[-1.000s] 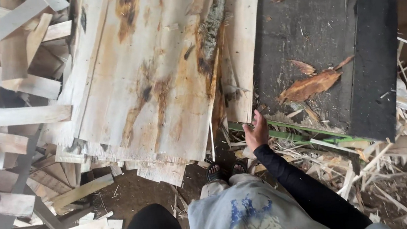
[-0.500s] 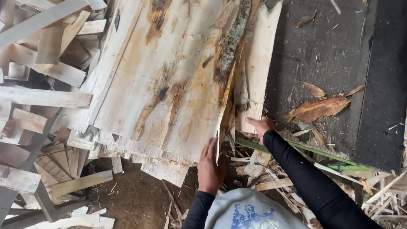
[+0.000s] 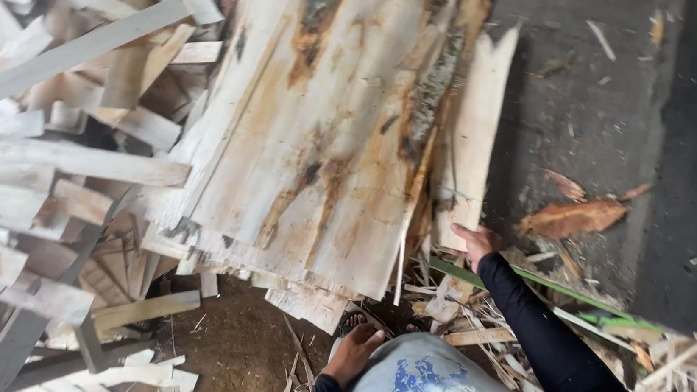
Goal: Manually cutting thin wood strips or veneers using a large lever-action guillotine shear.
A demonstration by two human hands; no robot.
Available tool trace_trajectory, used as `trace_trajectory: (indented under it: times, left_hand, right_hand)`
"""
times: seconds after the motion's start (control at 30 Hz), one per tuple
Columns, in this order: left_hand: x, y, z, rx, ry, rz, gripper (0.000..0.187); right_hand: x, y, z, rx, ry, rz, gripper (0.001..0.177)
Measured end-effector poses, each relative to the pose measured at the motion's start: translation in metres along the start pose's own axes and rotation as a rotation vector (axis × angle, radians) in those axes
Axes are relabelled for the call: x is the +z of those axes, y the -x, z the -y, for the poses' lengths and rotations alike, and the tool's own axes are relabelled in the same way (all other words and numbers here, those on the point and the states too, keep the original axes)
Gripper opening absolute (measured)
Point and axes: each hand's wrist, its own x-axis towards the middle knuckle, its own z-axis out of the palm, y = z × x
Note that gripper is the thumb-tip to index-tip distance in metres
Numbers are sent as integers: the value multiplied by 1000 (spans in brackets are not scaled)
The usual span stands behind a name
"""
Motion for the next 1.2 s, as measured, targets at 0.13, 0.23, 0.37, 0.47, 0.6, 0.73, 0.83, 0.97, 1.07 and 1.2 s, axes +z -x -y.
trace_trajectory:
  times: [0.13,0.23,0.37,0.47,0.6,0.73,0.83,0.97,1.07,1.2]
  left_hand:
    - [-25,29,9,-85,-30,-54,59]
    - [-36,32,37,-192,406,-210,53]
    - [-62,49,3,-18,600,-757,50]
    - [-93,53,-42,55,343,-1209,56]
    - [-150,33,-80,230,-352,-1284,77]
    - [-226,-17,-99,47,-463,-1224,97]
    - [-255,-34,-118,-181,-548,-1095,102]
    - [-259,-46,-118,-141,-566,-1045,97]
    - [-259,-46,-122,39,-360,-1163,96]
    - [-270,-28,-138,338,281,-1290,91]
  right_hand:
    - [12,12,-15,-74,42,-96,37]
    - [23,41,-23,-499,679,-432,58]
    - [69,87,-17,-925,821,-471,72]
    - [88,84,-18,-563,510,-50,69]
    - [101,81,-17,-825,911,-140,55]
    - [119,80,-10,-765,973,-57,62]
    - [129,87,-1,-437,950,-88,60]
    - [121,61,-14,-279,441,-27,68]
    - [120,60,-2,-244,269,28,74]
    - [134,71,25,-297,20,205,62]
